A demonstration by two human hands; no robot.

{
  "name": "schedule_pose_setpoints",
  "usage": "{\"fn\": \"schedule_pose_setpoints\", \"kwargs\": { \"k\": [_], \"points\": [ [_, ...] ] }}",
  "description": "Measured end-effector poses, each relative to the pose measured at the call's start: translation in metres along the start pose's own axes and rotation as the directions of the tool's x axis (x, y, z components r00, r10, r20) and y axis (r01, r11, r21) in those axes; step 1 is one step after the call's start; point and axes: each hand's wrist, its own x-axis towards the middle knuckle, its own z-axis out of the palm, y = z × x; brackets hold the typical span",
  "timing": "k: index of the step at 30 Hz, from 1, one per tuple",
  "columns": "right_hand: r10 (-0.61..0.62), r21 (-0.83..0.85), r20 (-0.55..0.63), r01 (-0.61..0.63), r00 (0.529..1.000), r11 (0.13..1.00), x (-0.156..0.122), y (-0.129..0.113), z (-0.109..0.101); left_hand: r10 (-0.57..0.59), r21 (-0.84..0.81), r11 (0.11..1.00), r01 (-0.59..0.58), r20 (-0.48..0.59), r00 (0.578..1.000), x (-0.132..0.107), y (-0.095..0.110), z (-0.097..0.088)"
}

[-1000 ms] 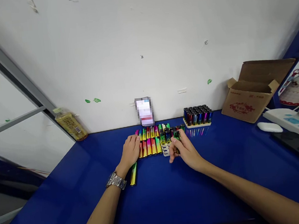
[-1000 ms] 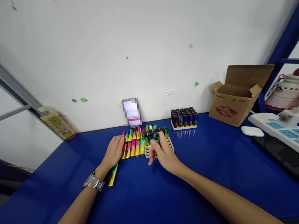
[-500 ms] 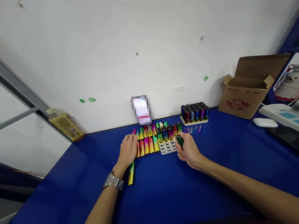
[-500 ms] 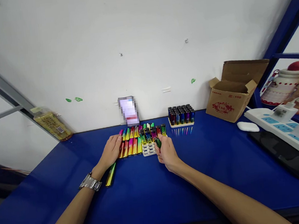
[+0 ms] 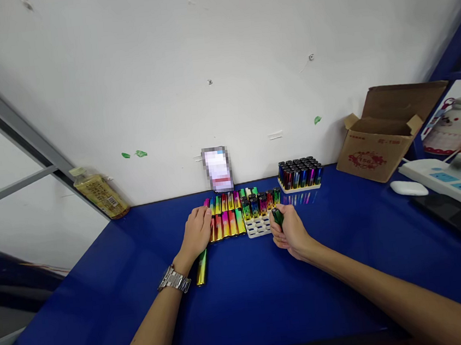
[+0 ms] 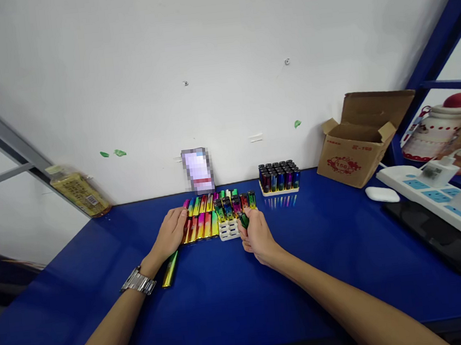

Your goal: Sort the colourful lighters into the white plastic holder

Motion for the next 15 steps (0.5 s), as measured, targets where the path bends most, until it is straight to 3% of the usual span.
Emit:
{"fn": "schedule_pose_setpoints", "kwargs": {
  "k": [15],
  "points": [
    [-0.012, 0.031, -0.037, 0.013, 0.999, 0.999, 0.0025, -0.0034, -0.0020, 0.022, 0.000, 1.000, -0.022, -0.032, 0.999, -0.0007, -0.0008, 0.0016]
  ]
}}
